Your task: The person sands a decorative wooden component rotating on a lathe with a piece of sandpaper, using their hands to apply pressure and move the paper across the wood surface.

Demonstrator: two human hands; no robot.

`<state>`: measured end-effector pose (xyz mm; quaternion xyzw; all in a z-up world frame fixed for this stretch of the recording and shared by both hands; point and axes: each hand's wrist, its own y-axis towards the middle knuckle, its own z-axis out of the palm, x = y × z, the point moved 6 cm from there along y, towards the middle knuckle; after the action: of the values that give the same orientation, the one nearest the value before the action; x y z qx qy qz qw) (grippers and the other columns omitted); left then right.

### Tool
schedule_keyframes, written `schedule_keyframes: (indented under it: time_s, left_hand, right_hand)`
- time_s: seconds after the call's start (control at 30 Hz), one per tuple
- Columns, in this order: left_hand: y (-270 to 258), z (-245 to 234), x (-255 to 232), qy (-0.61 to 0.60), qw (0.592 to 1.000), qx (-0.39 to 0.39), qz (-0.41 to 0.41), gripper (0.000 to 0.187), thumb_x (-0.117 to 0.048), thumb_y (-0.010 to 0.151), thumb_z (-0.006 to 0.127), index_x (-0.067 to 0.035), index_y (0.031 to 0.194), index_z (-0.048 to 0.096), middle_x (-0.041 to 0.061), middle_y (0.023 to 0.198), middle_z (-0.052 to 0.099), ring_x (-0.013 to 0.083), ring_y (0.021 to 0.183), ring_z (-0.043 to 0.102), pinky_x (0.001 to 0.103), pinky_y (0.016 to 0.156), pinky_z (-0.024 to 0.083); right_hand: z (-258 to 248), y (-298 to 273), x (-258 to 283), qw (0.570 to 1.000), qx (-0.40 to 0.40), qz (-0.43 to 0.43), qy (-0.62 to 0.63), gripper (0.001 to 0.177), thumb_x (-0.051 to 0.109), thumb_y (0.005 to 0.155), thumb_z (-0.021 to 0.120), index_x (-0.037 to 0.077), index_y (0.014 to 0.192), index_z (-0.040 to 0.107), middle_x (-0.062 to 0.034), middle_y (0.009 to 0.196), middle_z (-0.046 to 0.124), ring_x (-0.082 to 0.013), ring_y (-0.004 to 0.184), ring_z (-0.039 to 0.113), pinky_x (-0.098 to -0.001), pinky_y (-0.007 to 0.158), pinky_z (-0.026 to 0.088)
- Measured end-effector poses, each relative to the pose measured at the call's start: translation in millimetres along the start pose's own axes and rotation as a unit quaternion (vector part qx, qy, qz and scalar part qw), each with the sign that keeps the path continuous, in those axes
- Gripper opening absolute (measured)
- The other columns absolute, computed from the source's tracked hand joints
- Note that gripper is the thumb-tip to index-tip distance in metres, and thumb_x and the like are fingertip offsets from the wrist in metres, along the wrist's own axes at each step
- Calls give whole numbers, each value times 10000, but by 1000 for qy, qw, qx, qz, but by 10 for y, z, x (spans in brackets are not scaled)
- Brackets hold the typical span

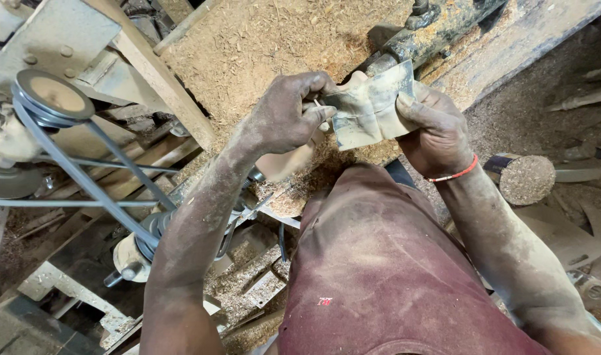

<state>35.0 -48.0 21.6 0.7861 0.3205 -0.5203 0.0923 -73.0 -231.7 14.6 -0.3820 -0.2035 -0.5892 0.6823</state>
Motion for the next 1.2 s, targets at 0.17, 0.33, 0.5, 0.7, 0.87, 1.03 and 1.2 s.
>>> schedule_keyframes:
  time_s: [0.17,0.33,0.5,0.7,0.87,1.03,1.2]
  left_hand:
    - [14,33,12,-54,998,-10,36,106,-74,923,730,-67,1020,690,54,935,725,158,898,729,346,872,601]
    - [37,87,87,-5,999,-29,28,268,39,814,655,-61,1058,702,77,947,722,179,875,722,364,867,610]
    - [31,153,172,-71,996,-13,-61,301,-50,851,631,-107,1141,689,25,937,731,127,824,736,338,792,658]
    - [22,92,41,-47,998,-8,44,310,-192,893,745,-96,1175,658,62,885,678,151,741,670,345,727,608]
    - [8,158,35,-24,997,-37,58,215,-294,923,802,-122,987,690,10,901,716,124,821,695,337,753,595]
    - [-42,136,-35,-106,991,-33,71,198,-171,954,755,-84,1057,610,73,964,694,136,885,697,317,802,617]
    - [-40,120,-82,-216,976,-13,-14,388,-47,964,662,-89,1298,469,86,1069,758,121,971,768,295,835,654]
  right_hand:
    - [96,7,22,1000,17,7,-1,426,148,1052,577,-93,1402,549,-164,1356,671,-238,1272,656,-389,1166,485]
    - [31,2,-35,998,22,0,-52,316,121,1082,635,-80,1323,593,-148,1224,723,-195,1127,712,-353,1049,572]
    - [-72,23,-68,985,-30,-71,-153,290,133,1028,722,-26,1254,632,-86,1103,738,-123,956,723,-284,873,613]
    - [-162,19,-34,960,-47,-74,-266,292,166,991,771,-30,1192,692,-60,1023,731,-74,874,681,-244,799,590]
    - [-121,59,-156,974,-14,-27,-223,276,172,1012,743,-29,1197,703,-49,992,728,-64,822,664,-221,720,560]
    - [100,131,-194,982,-32,-45,-181,313,77,974,751,-22,1239,615,-58,1071,733,-68,926,709,-222,801,601]
    - [177,100,-90,941,-92,-116,-304,276,37,993,759,18,1163,543,-71,930,703,-75,790,698,-206,654,584]
